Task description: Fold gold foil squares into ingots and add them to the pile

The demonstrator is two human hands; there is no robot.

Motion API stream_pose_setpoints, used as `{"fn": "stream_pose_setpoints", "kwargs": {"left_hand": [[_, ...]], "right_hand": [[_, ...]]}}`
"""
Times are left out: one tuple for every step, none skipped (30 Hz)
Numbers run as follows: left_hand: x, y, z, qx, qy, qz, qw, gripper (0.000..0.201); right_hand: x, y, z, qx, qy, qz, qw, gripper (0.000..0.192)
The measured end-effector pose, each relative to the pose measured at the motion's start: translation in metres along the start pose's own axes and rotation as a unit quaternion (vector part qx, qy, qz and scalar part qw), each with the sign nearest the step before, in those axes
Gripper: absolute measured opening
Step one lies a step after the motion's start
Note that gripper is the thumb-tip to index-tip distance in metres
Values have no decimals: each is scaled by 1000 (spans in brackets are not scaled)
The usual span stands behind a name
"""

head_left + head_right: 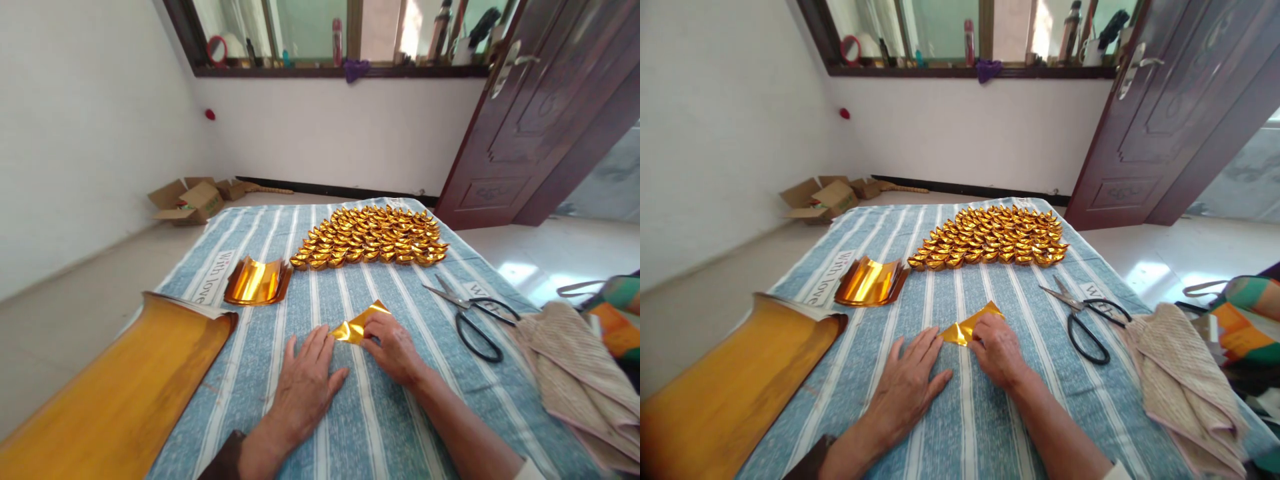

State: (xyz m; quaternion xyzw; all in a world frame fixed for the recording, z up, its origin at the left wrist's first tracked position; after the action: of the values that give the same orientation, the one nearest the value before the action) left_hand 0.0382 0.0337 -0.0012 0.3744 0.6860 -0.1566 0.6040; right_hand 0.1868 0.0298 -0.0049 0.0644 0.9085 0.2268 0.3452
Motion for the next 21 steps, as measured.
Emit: {"fn": "stream_pose_setpoints", "kwargs": {"left_hand": [[1, 2, -2, -5, -2, 0, 1000, 41], [1, 3, -3, -10, -4, 1, 1000, 41], [2, 5, -5, -17, -5, 2, 1000, 41], [2, 7, -7, -23, -5, 2, 1000, 42], [2, 8, -9, -30, -4, 2, 1000, 42], [3, 10, -11, -38, -3, 1, 999, 43], [3, 12, -12, -47, -1, -2, 999, 43], [3, 14, -14, -55, -1, -7, 998, 42], [4, 16, -15, -62, -2, -12, 998, 42], [4, 18, -15, -68, -6, -16, 998, 40], [4, 19, -16, -72, -10, -17, 997, 39], [4, 21, -16, -74, -14, -15, 997, 38], [3, 23, -15, -75, -18, -11, 997, 38], [3, 24, -15, -75, -21, -5, 997, 38], [3, 25, -15, -77, -24, 1, 997, 38], [3, 26, -15, -79, -27, 5, 997, 38], [4, 26, -16, -82, -31, 8, 996, 38], [5, 26, -17, -85, -36, 9, 996, 38], [6, 26, -17, -88, -42, 9, 995, 38], [6, 26, -18, -91, -48, 9, 995, 37], [7, 25, -18, -92, -54, 8, 994, 37]], "right_hand": [[1, 0, -3, -6, -14, -6, 1000, 16], [2, -1, -7, -13, -29, -13, 999, 16], [3, -2, -11, -19, -45, -19, 999, 16], [4, -2, -14, -23, -60, -24, 998, 17], [5, -3, -17, -26, -74, -28, 997, 17], [7, -4, -20, -29, -86, -32, 995, 16], [8, -5, -23, -33, -97, -35, 994, 16], [9, -6, -27, -39, -106, -37, 993, 16], [11, -7, -30, -47, -116, -38, 991, 16], [12, -8, -33, -56, -127, -38, 990, 16], [13, -9, -36, -64, -137, -38, 988, 16], [14, -10, -38, -71, -146, -36, 986, 17], [16, -11, -41, -78, -152, -34, 985, 18], [17, -12, -43, -84, -154, -33, 984, 19], [18, -13, -45, -90, -152, -34, 984, 20], [20, -14, -48, -96, -145, -37, 984, 20], [21, -15, -50, -101, -135, -44, 985, 20], [21, -15, -52, -106, -119, -52, 986, 20], [21, -14, -54, -111, -98, -63, 987, 20], [19, -13, -56, -114, -74, -73, 988, 21], [16, -10, -59, -119, -45, -85, 988, 24]]}}
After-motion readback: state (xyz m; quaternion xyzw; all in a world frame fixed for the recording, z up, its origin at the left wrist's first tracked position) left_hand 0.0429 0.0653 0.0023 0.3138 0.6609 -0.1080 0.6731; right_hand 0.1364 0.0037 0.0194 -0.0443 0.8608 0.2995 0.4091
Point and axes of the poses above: each hand's wrist, its own y-axis towards the middle knuckle, its own x-axis out of the palm, z = x × y, the point moved 8 cm from there along y, towards the middle knuckle, and after that the axes turned 11 degrees about y, right-handed, at the moved point
